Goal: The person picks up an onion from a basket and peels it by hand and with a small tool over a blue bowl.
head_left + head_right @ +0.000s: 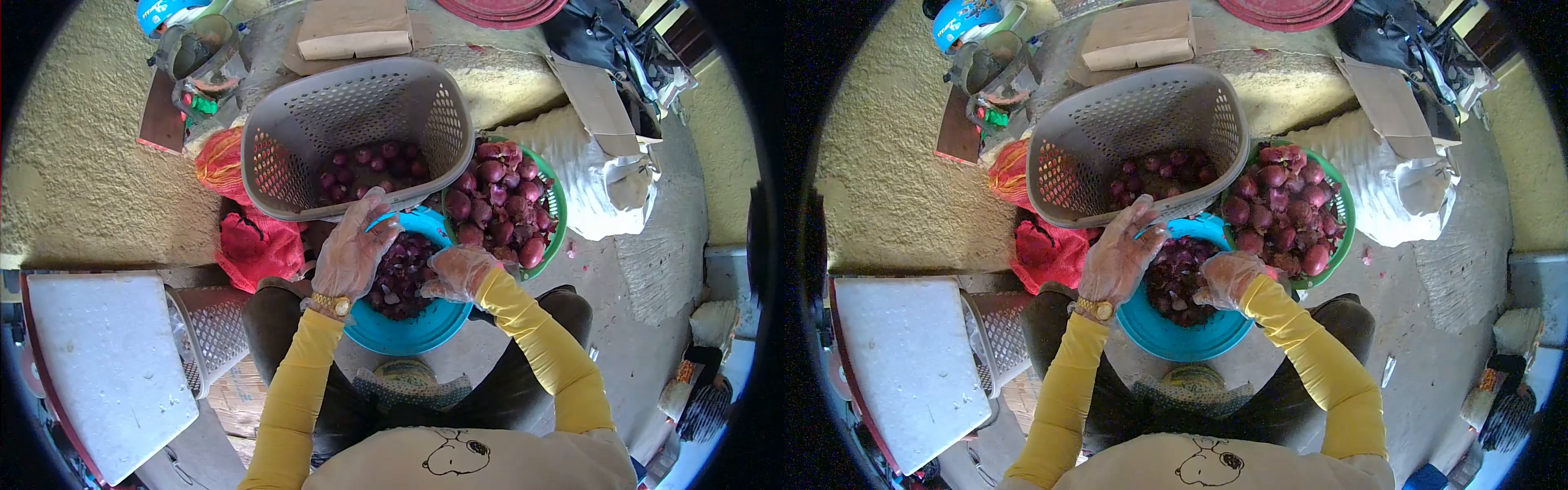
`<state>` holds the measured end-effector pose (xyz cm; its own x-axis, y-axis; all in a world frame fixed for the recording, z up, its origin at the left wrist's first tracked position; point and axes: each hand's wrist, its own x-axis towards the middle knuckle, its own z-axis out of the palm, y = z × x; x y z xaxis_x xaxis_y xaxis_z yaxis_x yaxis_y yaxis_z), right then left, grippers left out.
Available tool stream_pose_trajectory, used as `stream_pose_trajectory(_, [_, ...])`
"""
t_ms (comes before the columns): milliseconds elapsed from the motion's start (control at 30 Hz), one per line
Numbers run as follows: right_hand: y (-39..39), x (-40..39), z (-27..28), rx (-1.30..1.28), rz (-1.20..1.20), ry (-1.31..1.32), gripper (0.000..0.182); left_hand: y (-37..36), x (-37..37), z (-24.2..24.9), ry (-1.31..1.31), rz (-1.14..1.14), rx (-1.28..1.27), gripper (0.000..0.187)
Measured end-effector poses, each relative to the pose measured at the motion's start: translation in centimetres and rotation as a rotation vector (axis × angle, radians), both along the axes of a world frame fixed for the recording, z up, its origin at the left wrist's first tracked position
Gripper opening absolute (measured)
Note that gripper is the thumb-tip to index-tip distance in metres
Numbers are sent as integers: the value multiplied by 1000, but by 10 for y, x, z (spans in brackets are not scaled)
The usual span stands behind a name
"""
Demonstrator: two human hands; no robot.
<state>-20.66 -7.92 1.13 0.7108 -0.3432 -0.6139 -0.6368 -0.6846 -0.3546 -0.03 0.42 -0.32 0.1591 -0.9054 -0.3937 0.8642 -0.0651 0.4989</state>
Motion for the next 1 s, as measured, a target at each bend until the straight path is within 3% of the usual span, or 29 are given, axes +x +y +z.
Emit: stream_pose_trajectory(1000, [-1,0,6,-17,-32,4,52,6,2,1,-43,-30,-34,40])
